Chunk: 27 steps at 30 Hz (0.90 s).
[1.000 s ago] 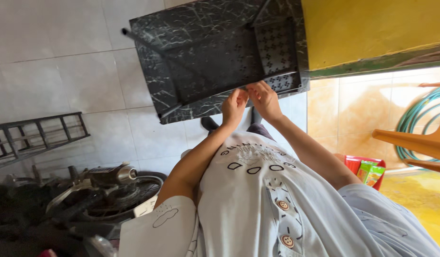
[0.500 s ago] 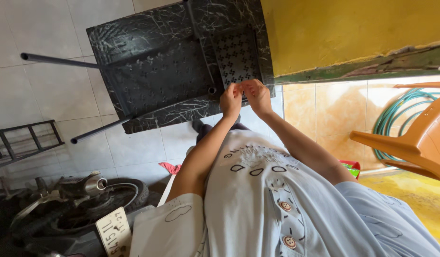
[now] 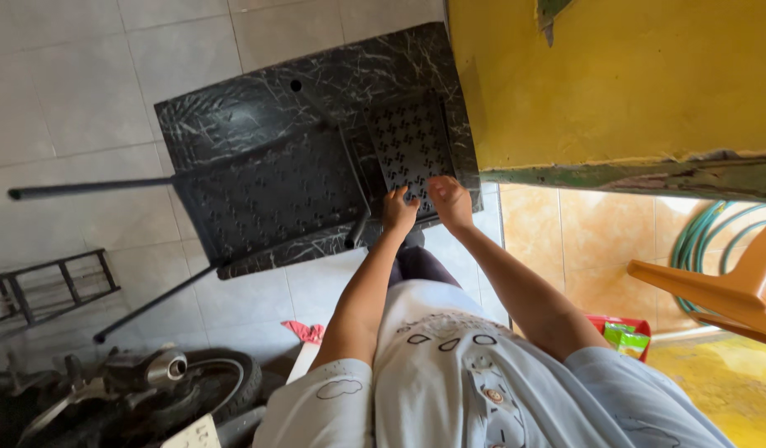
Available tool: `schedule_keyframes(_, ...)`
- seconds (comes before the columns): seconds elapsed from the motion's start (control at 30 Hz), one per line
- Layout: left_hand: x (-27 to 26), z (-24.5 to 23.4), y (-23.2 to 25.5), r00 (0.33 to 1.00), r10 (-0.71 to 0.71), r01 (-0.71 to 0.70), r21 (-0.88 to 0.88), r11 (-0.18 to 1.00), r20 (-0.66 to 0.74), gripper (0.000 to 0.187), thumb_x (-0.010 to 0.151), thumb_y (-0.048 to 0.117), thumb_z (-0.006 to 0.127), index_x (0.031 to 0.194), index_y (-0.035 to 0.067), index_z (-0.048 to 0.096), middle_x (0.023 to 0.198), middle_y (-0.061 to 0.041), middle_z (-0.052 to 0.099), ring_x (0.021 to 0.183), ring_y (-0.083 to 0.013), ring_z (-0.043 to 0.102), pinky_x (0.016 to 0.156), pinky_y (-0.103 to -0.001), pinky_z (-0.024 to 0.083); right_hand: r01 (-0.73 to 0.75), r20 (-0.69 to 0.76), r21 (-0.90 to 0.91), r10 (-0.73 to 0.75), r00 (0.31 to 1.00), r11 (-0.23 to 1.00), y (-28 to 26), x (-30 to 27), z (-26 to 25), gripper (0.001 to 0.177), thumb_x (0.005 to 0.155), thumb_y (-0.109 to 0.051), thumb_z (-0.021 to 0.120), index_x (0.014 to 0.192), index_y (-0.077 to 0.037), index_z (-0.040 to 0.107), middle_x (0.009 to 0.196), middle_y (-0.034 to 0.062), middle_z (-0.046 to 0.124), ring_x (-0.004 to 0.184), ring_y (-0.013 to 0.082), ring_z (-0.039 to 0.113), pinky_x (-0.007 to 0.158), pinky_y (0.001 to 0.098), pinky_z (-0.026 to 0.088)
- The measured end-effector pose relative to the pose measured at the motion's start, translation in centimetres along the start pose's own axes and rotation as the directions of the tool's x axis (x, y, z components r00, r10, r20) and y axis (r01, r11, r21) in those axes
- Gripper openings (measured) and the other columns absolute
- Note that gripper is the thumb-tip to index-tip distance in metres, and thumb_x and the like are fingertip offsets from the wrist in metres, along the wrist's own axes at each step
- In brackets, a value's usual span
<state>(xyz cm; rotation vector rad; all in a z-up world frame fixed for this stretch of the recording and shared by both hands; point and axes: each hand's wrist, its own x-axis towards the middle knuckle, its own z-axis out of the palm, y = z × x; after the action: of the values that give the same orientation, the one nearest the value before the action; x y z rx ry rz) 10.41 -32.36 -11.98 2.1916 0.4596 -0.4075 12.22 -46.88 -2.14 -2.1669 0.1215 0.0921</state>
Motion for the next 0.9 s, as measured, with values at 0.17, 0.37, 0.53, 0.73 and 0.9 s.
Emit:
schedule_keyframes(0.17, 1.8, 1.1, -1.9, 0.994, -0.107, 0.107, 0.054, 0.993, 0.011, 0.067, 0.085, 0.033, 0.076, 0.143, 0.009, 0.053, 0.138, -0.028, 0.053, 0.132, -0.0418, 0.049, 0.110, -0.045, 0.043, -0.024, -0.003, -0.026, 0.024, 1.000, 0.999, 4.4, 0.0, 2.1, 0.020, 0.093, -0.015, 0.066, 0.109, -0.008, 0.076, 0.100, 0.0121, 0.076, 0.086, 0.0249, 0.075, 0.075, 0.0359, 0.058)
schedule_keyframes(0.37, 2.6, 1.9, -3.7, 0.979, -0.168, 0.137, 0.245, 0.960, 0.113, 0.048, 0.096, 0.025, 0.061, 0.142, 0.013, 0.056, 0.137, -0.024, 0.056, 0.127, -0.0421, 0.056, 0.105, -0.048, 0.049, -0.055, 0.013, 0.000, 0.055, 0.998, 0.998, 6.4, -0.7, 3.4, 0.020, 0.093, -0.015, 0.066, 0.109, -0.007, 0.075, 0.101, 0.0125, 0.075, 0.087, 0.0249, 0.074, 0.075, 0.0361, 0.058)
schedule_keyframes(0.53, 4.2, 2.3, -4.3, 0.950, -0.279, 0.201, 0.411, 0.889, 0.137, 0.030, 0.105, 0.019, 0.049, 0.131, 0.012, 0.063, 0.134, -0.019, 0.061, 0.121, -0.0412, 0.062, 0.099, -0.049, 0.053, -0.091, 0.021, -0.007, 0.091, 0.996, 0.996, 7.0, -0.9, 3.9, 0.021, 0.092, -0.015, 0.067, 0.110, -0.007, 0.075, 0.100, 0.0119, 0.074, 0.087, 0.0249, 0.074, 0.075, 0.0360, 0.058)
schedule_keyframes(0.73, 4.3, 1.4, -2.9, 0.979, -0.204, 0.174, 0.420, 0.890, 0.027, 0.023, 0.106, 0.010, 0.050, 0.122, 0.013, 0.066, 0.130, -0.019, 0.063, 0.114, -0.0393, 0.068, 0.091, -0.046, 0.059, -0.078, 0.027, -0.024, 0.079, 0.997, 0.997, 7.4, -0.6, 4.3, 0.020, 0.094, -0.014, 0.066, 0.111, -0.007, 0.074, 0.102, 0.0109, 0.074, 0.088, 0.0238, 0.074, 0.076, 0.0357, 0.059)
schedule_keyframes(0.9, 2.1, -1.2, 0.7, 0.990, -0.133, 0.142, 0.267, 0.953, -0.052, 0.022, 0.098, 0.004, 0.054, 0.118, 0.013, 0.055, 0.118, -0.022, 0.059, 0.101, -0.0435, 0.067, 0.081, -0.050, 0.058, -0.082, -0.007, -0.059, 0.082, 0.997, 0.995, 6.0, -0.2, 3.6, 0.019, 0.091, -0.014, 0.069, 0.108, -0.008, 0.075, 0.101, 0.0119, 0.074, 0.088, 0.0266, 0.073, 0.076, 0.0375, 0.059)
